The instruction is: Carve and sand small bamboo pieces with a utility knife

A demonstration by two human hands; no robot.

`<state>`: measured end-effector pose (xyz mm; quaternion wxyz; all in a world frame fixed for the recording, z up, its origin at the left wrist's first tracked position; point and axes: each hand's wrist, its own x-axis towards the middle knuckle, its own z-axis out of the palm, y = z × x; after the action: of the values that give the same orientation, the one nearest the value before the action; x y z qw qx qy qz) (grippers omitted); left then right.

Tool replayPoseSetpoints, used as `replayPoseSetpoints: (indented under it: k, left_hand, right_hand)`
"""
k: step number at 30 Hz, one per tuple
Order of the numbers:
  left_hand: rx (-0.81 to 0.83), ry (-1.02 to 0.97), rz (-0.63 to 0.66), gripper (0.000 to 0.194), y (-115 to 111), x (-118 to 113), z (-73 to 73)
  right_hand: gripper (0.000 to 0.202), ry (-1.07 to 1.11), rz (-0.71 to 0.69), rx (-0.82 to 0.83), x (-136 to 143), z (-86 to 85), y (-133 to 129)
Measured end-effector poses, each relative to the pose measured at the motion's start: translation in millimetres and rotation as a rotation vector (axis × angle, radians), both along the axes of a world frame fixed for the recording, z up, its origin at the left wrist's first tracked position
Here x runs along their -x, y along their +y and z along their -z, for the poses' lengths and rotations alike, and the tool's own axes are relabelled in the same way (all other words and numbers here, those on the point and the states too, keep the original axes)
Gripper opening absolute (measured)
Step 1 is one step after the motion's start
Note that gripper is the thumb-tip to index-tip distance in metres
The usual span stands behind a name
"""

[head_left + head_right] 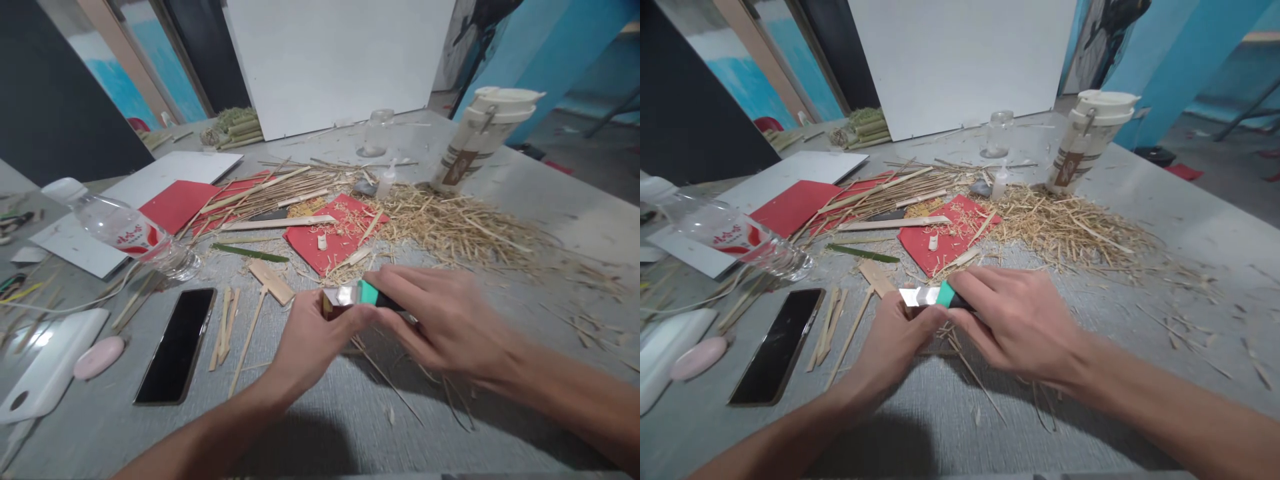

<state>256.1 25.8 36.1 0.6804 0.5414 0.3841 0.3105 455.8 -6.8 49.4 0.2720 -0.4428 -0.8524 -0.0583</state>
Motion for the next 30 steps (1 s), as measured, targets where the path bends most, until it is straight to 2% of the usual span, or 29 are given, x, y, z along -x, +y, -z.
replayPoseSetpoints:
  k: [6,10,18,23,30]
  left_hand:
    - [0.054,0.028,0.014,0.052,6.0,2.0,0.1]
    - [0.021,0.061,0.013,0.056,5.9,4.2,-1.7]
    - [-0.017,0.030,0.004,0.065,-2.1,4.8,-3.0]
    - [-0.012,0.047,-0.018,0.062,-3.7,2.0,-0.6]
    - [0.041,0.033,0.008,0.054,4.7,1.1,-5.3]
  right_hand:
    - [0.035,0.008,-0.105,0.090,-4.3,-1.1,5.6]
    - [0.035,0.020,-0.132,0.101,-5.5,-1.9,6.0]
    - [0.033,-0.009,-0.070,-0.003,-2.8,2.4,2.3]
    - [0.030,0.009,0.011,-0.050,-0.9,1.7,1.8]
    - [0.030,-0.002,-0.100,0.050,-4.1,-0.2,5.3]
